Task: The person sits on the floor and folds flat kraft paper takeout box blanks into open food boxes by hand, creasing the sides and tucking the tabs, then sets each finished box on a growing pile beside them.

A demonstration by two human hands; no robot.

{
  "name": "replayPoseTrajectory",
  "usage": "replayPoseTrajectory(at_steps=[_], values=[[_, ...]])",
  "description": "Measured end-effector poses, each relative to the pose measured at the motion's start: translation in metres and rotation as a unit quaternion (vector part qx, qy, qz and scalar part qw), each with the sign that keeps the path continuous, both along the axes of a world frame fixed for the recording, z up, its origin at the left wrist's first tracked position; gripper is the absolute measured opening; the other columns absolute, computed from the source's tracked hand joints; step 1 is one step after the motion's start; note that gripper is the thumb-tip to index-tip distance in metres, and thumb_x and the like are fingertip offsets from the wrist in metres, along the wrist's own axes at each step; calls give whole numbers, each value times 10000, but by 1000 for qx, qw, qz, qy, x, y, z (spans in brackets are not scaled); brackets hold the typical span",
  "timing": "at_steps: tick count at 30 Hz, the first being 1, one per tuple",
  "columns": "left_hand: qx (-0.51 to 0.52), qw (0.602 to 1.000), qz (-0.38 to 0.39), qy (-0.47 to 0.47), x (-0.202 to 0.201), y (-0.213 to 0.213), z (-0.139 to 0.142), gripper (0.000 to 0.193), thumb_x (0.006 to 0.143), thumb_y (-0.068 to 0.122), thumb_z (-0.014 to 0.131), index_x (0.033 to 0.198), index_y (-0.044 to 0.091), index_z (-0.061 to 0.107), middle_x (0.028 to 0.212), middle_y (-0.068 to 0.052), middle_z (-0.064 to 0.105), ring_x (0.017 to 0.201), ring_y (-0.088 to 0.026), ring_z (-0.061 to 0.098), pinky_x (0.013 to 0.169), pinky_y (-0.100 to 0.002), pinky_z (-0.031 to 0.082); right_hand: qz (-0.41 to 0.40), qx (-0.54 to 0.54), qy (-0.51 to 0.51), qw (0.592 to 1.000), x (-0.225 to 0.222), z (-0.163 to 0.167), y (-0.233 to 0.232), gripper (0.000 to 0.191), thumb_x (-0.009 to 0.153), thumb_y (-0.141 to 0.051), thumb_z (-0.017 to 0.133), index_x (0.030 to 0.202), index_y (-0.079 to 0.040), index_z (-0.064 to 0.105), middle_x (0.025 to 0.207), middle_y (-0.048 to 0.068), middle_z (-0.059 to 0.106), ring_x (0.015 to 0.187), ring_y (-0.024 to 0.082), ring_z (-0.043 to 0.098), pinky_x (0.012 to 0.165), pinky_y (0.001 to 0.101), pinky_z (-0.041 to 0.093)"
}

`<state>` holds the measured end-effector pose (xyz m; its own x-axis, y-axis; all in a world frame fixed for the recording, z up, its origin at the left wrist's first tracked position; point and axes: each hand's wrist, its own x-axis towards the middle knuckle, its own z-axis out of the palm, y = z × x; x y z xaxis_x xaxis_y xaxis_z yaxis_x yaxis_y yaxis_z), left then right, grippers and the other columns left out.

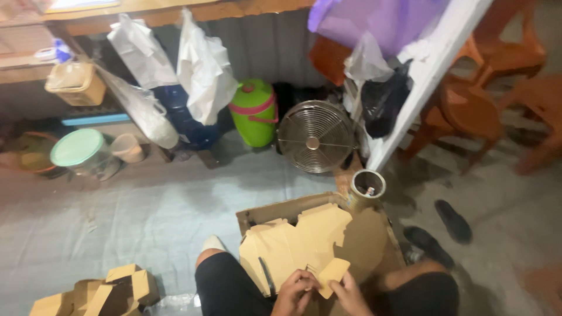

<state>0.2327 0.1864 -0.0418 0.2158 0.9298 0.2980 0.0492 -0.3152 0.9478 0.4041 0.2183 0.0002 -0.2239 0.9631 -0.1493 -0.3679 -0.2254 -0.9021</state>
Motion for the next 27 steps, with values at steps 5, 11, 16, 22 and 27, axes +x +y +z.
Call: replayPoseTrajectory(at_steps=[5, 11, 16, 22, 27], values=[[-13, 990, -51, -134, -9, 15, -11, 440, 902, 33, 499, 1202, -20, 817, 1013, -90, 531, 962, -148, 573, 835, -273, 458, -20, -144, 147, 978, 5, -21, -2, 535, 842, 0, 612, 1360, -55, 490, 1268, 112, 642, 1140, 226, 668, 967, 422, 533], [-14, 999, 44, 15, -17, 21, -10, 189, 835, 102, 852, 1014, 46, 832, 808, -81, 659, 752, -124, 654, 649, -259, 521, -42, -127, 155, 979, -13, -40, -4, 460, 881, 23, 623, 1316, -54, 492, 1202, 135, 665, 1076, 268, 686, 864, 446, 584], [25, 979, 192, 70, -15, 17, -4, 192, 692, 71, 920, 865, 97, 839, 687, -29, 691, 537, -90, 584, 499, -245, 493, -51, -122, 157, 979, -36, -53, -14, 389, 921, -62, 642, 1294, -53, 535, 1179, 106, 682, 1051, 226, 707, 837, 411, 611], [21, 961, 268, 57, -17, 2, -12, 182, 662, 22, 883, 783, 66, 755, 686, -33, 645, 529, -90, 558, 484, -248, 475, -60, -63, 134, 987, -48, -57, -30, 349, 978, -82, 650, 1307, -1, 568, 1216, 134, 681, 1082, 221, 696, 880, 382, 589], [68, 963, 256, 46, -31, -2, -21, 169, 668, 38, 872, 778, 69, 748, 693, -25, 651, 543, -94, 570, 509, -251, 493, -52, -69, 129, 988, -57, -53, -33, 382, 947, -52, 647, 1313, -11, 548, 1238, 115, 674, 1116, 211, 693, 919, 383, 597]])
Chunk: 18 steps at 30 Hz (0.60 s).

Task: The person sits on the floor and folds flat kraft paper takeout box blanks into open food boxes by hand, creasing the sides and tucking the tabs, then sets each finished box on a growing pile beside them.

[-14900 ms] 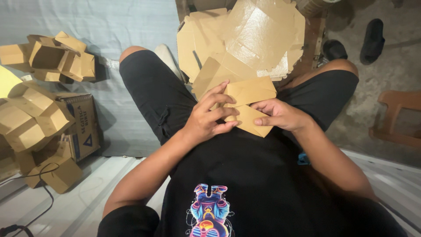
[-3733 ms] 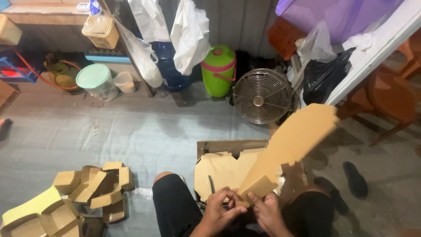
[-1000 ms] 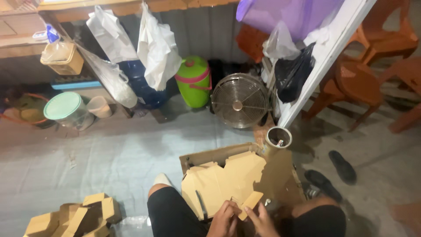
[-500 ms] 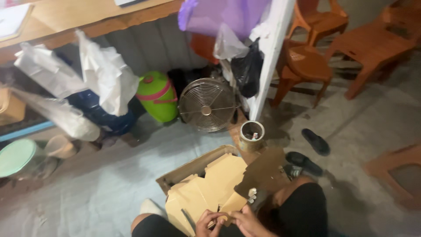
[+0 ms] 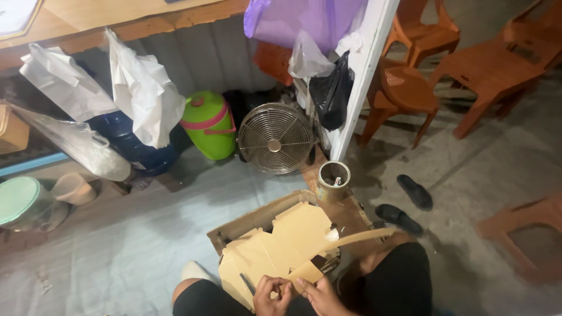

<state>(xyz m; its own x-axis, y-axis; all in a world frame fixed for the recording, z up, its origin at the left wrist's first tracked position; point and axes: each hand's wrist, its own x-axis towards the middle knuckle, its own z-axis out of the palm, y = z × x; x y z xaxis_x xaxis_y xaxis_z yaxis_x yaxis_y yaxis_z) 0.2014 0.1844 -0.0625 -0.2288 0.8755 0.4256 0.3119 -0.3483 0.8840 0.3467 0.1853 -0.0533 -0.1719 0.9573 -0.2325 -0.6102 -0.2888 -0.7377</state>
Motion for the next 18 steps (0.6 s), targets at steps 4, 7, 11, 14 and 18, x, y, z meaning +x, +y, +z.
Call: replayPoseTrajectory(at_steps=[4, 7, 11, 14, 18], values=[[-29, 998, -54, -6, -17, 1, -4, 145, 677, 46, 883, 763, 69, 770, 667, -36, 639, 539, -114, 561, 494, -261, 471, -13, -1, -6, 1000, -11, 5, -1, 413, 951, -57, 646, 1343, -31, 521, 1242, 118, 669, 1102, 223, 686, 905, 396, 591], [-42, 997, -68, 10, -27, 3, -6, 146, 656, 52, 896, 727, 67, 769, 625, -51, 604, 492, -122, 553, 457, -273, 444, -23, -34, -19, 999, -21, 3, 1, 406, 924, -62, 638, 1314, -61, 525, 1189, 77, 687, 1049, 180, 700, 863, 360, 594], [-38, 998, 10, -46, -32, 4, -10, 153, 659, 27, 868, 682, 56, 719, 611, -43, 609, 444, -137, 521, 439, -280, 429, 2, 63, -6, 998, -35, -4, 5, 289, 1013, -58, 681, 1270, -37, 551, 957, 27, 612, 759, 89, 533, 636, 249, 427], [13, 998, 35, -46, -35, 2, -15, 203, 664, 31, 857, 683, 60, 656, 610, -42, 524, 470, -131, 472, 547, -266, 539, 16, 41, -34, 998, -42, -5, 4, 211, 980, -64, 677, 1168, -42, 583, 868, 7, 581, 697, 84, 463, 615, 253, 370], [4, 998, 43, -51, -44, 0, -18, 176, 667, 20, 837, 702, 59, 669, 637, -48, 506, 536, -143, 471, 689, -296, 614, 46, 72, -51, 995, -46, 2, 1, 179, 1029, -66, 674, 1179, 12, 616, 958, 14, 626, 818, 80, 547, 719, 249, 452]])
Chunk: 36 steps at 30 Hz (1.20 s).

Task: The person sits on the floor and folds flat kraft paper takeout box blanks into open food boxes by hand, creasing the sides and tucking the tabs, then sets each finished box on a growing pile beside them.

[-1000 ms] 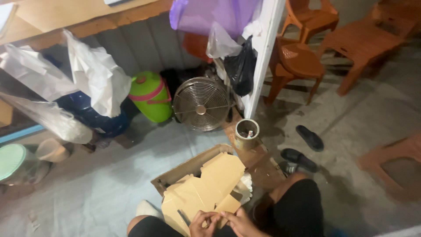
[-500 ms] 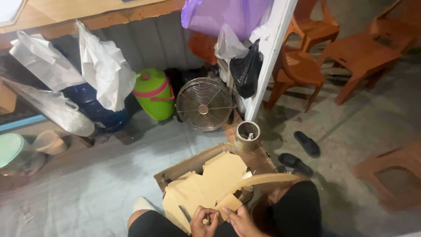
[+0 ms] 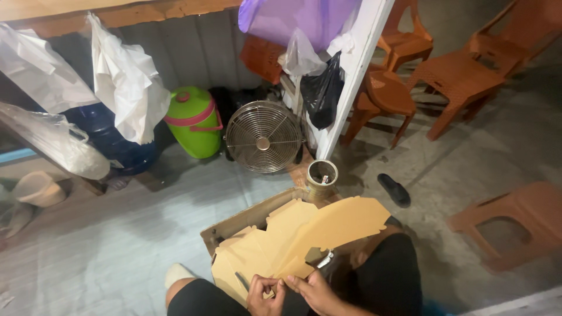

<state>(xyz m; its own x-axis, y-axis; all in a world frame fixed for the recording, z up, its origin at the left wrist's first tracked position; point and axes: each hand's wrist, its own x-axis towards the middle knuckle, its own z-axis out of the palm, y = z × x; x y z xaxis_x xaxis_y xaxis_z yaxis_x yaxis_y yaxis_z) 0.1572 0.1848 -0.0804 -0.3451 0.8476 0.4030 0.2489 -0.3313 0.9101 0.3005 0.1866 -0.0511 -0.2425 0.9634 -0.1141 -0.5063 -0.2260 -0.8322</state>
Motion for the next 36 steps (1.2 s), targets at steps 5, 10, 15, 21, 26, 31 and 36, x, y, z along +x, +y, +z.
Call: replayPoseTrajectory(at_steps=[5, 10, 15, 21, 26, 31, 36], values=[[14, 997, -71, -39, -22, 2, 23, 167, 711, -12, 829, 729, 29, 669, 670, -57, 545, 601, -167, 506, 861, -355, 596, 6, -37, -17, 999, -10, 13, 9, 270, 936, -98, 639, 1190, -8, 631, 1099, 52, 731, 993, 131, 698, 870, 290, 572], [-29, 996, -78, -32, -46, 16, 78, 228, 769, 83, 840, 726, 10, 628, 696, -75, 557, 661, -185, 547, 632, -338, 481, 42, 18, -131, 990, -16, 33, 42, 274, 994, -154, 628, 1211, 9, 662, 1098, 60, 737, 955, 131, 676, 814, 296, 561], [3, 997, -70, -19, -59, 81, 119, 140, 805, 121, 834, 820, 18, 741, 732, -79, 599, 710, -172, 572, 647, -312, 469, 18, 127, -42, 991, -34, 70, 125, 283, 952, -105, 657, 1221, -31, 608, 1140, 68, 708, 1058, 158, 698, 922, 309, 566], [-17, 997, -23, -65, -37, 112, 85, 152, 765, 92, 863, 820, 12, 746, 779, -51, 663, 710, -143, 556, 649, -298, 474, 71, 94, 24, 993, -29, 52, 148, 258, 978, -64, 630, 1226, 1, 607, 1152, 103, 709, 1078, 204, 689, 932, 364, 560], [-60, 997, -40, -19, -10, 78, 54, 143, 780, 82, 871, 837, 18, 756, 734, -46, 634, 683, -127, 554, 639, -286, 469, 59, 45, 81, 994, 3, 20, 116, 279, 999, -32, 635, 1270, 19, 588, 1206, 103, 679, 1130, 194, 647, 979, 354, 508], [-44, 992, -114, 0, 32, 77, 54, 144, 781, 75, 867, 846, 22, 749, 749, -46, 631, 680, -130, 557, 630, -289, 472, 30, 57, 79, 995, 51, 20, 97, 312, 1025, -33, 613, 1318, 52, 552, 1249, 144, 658, 1149, 230, 643, 983, 384, 509], [-51, 985, -162, 36, 65, 84, 59, 154, 780, 82, 874, 861, 26, 756, 755, -50, 610, 656, -141, 543, 615, -288, 472, 16, 56, 100, 993, 85, 31, 89, 376, 1010, -11, 609, 1372, 28, 515, 1291, 163, 631, 1176, 263, 626, 1004, 409, 507]])
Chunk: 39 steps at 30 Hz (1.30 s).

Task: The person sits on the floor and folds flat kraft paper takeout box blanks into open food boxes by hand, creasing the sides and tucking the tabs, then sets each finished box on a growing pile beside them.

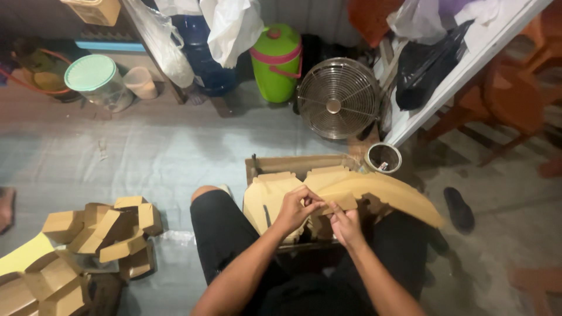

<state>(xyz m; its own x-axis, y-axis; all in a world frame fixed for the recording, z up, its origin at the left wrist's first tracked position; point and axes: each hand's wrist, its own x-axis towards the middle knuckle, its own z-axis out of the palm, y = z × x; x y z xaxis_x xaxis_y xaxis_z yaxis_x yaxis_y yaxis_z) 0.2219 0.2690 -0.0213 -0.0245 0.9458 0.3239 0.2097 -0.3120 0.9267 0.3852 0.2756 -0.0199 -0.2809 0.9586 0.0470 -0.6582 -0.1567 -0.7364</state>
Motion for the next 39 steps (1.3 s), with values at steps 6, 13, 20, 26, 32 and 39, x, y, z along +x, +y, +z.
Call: replayPoseTrajectory(at_steps=[6, 13, 20, 26, 32, 39], values=[[-18, 1000, -12, 21, 13, -2, 7, 141, 787, 78, 865, 878, 33, 768, 738, -45, 639, 635, -126, 537, 601, -281, 473, -2, 4, -3, 1000, 14, 13, -4, 416, 988, -3, 602, 1391, -4, 503, 1333, 111, 621, 1244, 223, 608, 1071, 399, 477], [11, 1000, 1, -16, 10, -29, 17, 107, 851, 86, 818, 909, 22, 755, 777, -40, 681, 696, -99, 588, 672, -255, 510, 6, 15, -37, 999, 9, 25, -18, 383, 975, -27, 618, 1346, -2, 527, 1277, 121, 645, 1174, 228, 643, 1017, 395, 517], [-16, 992, 120, -30, -45, -65, 19, 131, 845, 101, 819, 847, 5, 729, 737, -39, 601, 676, -115, 549, 636, -274, 479, 44, 19, -189, 981, -61, 23, -28, 259, 1065, -73, 686, 1224, 119, 618, 1084, 151, 623, 902, 210, 522, 739, 355, 414], [14, 993, 121, 1, -56, -79, 7, 147, 807, 103, 846, 825, 13, 732, 688, -58, 574, 638, -148, 542, 592, -303, 454, -2, -30, -78, 997, -80, 29, -56, 362, 910, -59, 671, 1256, -57, 567, 1136, 50, 673, 1021, 153, 660, 829, 311, 535], [21, 999, 34, 11, -13, -70, -7, 165, 811, 108, 835, 803, 15, 699, 712, -74, 610, 612, -176, 586, 565, -305, 464, -30, -58, -70, 995, -24, 16, -63, 326, 941, -34, 662, 1256, -24, 580, 1145, 66, 669, 1009, 157, 647, 818, 295, 515], [4, 1000, 0, 7, -17, -71, -11, 235, 814, 187, 835, 923, 21, 709, 930, -128, 652, 867, -266, 640, 773, -370, 527, -45, -48, -111, 992, -15, -5, -70, 265, 991, -56, 659, 1251, -12, 628, 1113, 44, 673, 938, 108, 601, 692, 259, 414]])
